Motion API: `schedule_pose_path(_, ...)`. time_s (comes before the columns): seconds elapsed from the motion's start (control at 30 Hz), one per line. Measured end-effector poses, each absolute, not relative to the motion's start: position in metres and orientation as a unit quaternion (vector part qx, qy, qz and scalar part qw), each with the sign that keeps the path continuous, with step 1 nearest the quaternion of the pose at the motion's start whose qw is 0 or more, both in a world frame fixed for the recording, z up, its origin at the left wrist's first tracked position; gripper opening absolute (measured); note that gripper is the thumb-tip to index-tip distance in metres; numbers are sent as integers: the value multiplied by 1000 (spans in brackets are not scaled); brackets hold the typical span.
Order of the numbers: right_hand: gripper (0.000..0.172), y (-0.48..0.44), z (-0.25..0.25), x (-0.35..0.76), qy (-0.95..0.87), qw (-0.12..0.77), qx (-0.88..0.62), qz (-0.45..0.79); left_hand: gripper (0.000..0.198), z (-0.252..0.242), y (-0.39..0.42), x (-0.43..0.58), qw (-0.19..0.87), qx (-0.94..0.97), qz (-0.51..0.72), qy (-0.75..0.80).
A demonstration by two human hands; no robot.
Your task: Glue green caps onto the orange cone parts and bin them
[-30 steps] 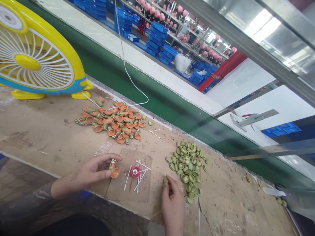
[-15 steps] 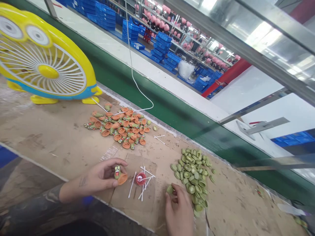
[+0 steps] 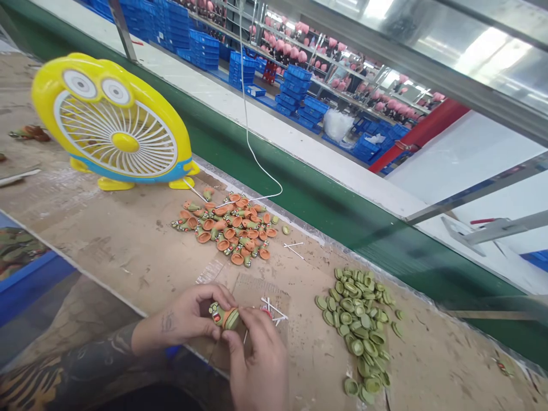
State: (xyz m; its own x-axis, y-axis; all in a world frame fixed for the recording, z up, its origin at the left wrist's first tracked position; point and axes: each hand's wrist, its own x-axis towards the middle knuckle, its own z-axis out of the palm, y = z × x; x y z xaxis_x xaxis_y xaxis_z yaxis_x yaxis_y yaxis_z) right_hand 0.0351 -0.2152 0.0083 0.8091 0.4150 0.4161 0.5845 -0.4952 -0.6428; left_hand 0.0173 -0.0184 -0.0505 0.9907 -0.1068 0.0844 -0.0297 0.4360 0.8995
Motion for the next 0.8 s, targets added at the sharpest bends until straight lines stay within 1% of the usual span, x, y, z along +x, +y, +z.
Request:
schedule_pose_path(0.2,23,-220,5,38,-336,397,-850,-80,43,-51,-18,17,823,564,4,-69)
schedule_pose_path(0.33,25,-223,3,40,-366,391,-841,-72,40,-50,-17,16,780,619,33,-86)
schedule_pose_path(0.47,23,-221,8,38,-382,354,-852,-61,37,-50,-17,15,748,650,75,-111)
schedule_pose_path(0.57,27,-214,19,35,-387,327,-862,-27,35,-48,-15,13,734,660,100,-128)
schedule_pose_path(0.7,27,-209,26,37,-385,303,-871,-29,34,-45,-13,12,737,664,80,-99)
schedule_pose_path(0.8,25,-208,19,41,-399,264,-876,-64,37,-48,-14,12,792,610,25,-37)
